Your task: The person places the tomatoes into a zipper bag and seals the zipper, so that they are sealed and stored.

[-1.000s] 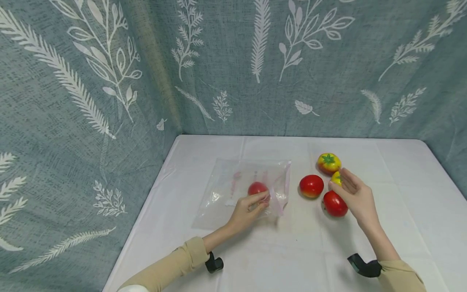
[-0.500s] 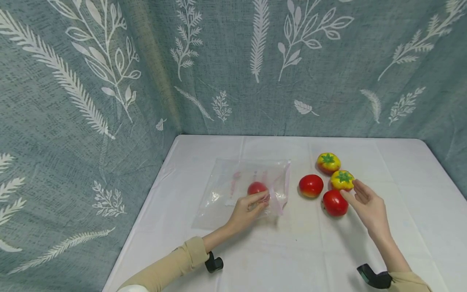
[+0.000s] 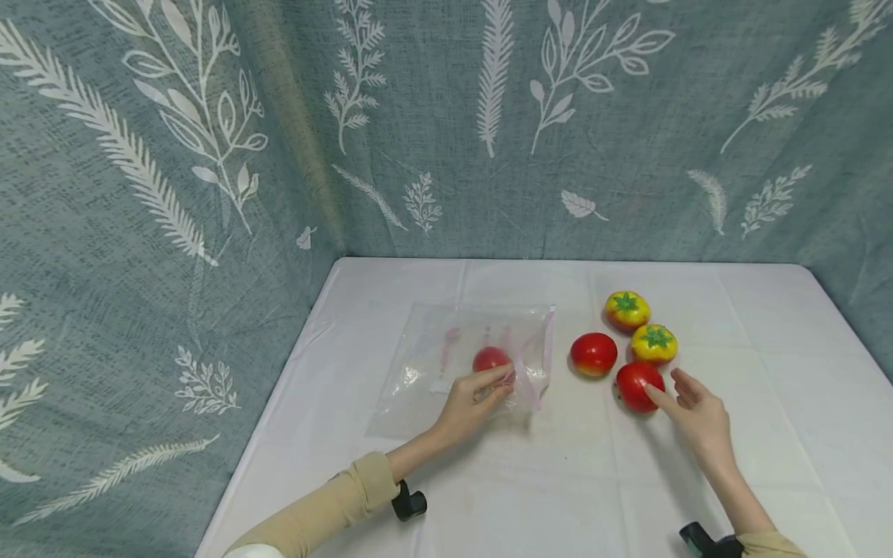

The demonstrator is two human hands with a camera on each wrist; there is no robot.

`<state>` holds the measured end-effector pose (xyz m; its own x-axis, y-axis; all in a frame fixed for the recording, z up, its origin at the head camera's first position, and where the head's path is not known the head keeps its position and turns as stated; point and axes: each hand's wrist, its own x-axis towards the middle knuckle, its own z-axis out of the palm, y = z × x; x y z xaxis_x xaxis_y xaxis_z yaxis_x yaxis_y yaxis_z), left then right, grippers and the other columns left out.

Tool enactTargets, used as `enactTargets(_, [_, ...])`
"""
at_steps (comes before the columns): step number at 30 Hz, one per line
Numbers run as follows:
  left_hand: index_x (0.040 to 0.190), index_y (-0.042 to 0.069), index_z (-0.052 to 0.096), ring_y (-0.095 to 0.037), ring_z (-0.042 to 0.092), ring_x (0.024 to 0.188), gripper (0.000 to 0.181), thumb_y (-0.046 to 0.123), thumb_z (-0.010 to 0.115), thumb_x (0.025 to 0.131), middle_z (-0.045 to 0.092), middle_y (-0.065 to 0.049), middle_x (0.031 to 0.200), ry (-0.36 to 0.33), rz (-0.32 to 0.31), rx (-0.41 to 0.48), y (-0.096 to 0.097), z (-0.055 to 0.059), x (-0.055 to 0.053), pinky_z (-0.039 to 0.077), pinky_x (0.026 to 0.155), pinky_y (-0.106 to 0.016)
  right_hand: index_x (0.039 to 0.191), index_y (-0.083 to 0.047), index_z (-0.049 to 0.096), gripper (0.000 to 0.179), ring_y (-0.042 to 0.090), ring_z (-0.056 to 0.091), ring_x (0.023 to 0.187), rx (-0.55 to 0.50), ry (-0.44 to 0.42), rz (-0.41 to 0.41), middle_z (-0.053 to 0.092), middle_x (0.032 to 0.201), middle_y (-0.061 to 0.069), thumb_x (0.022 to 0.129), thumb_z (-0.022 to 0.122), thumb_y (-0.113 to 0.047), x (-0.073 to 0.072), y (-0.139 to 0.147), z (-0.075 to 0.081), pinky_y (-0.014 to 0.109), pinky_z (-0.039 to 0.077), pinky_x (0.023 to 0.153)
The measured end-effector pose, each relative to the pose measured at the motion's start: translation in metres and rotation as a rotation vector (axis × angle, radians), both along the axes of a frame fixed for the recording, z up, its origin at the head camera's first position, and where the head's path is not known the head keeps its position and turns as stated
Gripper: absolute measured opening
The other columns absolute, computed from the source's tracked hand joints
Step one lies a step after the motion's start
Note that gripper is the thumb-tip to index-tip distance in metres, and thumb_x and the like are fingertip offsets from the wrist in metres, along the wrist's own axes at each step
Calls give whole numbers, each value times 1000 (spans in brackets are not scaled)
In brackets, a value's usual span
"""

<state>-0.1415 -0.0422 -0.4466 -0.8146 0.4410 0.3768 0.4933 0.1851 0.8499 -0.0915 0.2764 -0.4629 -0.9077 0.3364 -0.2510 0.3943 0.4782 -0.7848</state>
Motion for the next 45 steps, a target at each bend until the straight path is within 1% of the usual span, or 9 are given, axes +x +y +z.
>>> enactTargets(6, [115,-16,59,-40,64,103,32,-7,62,84,62,-29,115,-5,-2,3,0,0,0,55,90,-34,148,5,17,85,46,30,137,-36,-48,56,24,151,30,93,55,-46,2,-3,-5,53,37,106])
enactTargets(10, [115,-16,59,-40,63,104,31,-6,62,85,62,-29,116,-16,-2,-2,1,-2,-1,54,92,-33,148,5,17,84,47,33,135,-23,-47,61,27,150,30,93,55,-45,2,-5,-8,52,39,105])
enactTargets(13, [116,-14,59,-39,63,106,32,-5,62,85,61,-28,118,-29,2,-2,1,-13,-5,53,93,-34,149,3,19,83,46,35,134,-18,-31,55,30,149,30,92,56,-45,2,-6,-10,52,41,104])
enactTargets(17, [118,-11,60,-36,64,107,33,-1,63,87,62,-24,119,-31,5,2,1,-31,-12,53,93,-30,149,2,19,84,46,36,133,-19,-26,51,31,148,30,91,58,-45,1,-8,-13,53,42,103])
enactTargets(19, [119,-9,60,-34,65,106,34,2,63,87,63,-23,119,-27,1,9,1,-35,-13,53,93,-27,149,2,18,84,46,36,133,-20,-22,48,31,148,30,91,59,-44,1,-8,-14,52,43,102])
enactTargets(26, [117,-15,58,-39,64,105,33,-6,62,86,60,-28,119,-45,-9,-6,1,0,1,55,91,-33,148,3,20,82,46,37,133,-25,0,29,31,148,30,91,61,-40,-1,-9,-17,49,42,101])
enactTargets(32, [117,-15,58,-39,63,106,33,-5,61,86,60,-28,120,-49,-13,-7,0,1,1,54,92,-33,148,3,21,81,45,39,132,-44,14,6,31,149,29,91,62,-39,-2,-9,-17,45,41,100])
enactTargets(38, [117,-15,58,-39,63,107,33,-5,61,86,60,-28,120,-59,-11,-3,0,1,1,54,92,-35,148,3,22,80,45,40,132,-53,27,-4,32,148,30,91,61,-39,1,-10,-13,43,40,99])
enactTargets(45, [118,-15,57,-39,63,106,33,-5,61,87,59,-28,120,-59,-18,5,0,0,1,54,91,-33,148,0,23,84,43,41,132,-56,56,-18,34,148,28,89,61,-47,5,-14,-4,43,45,98])
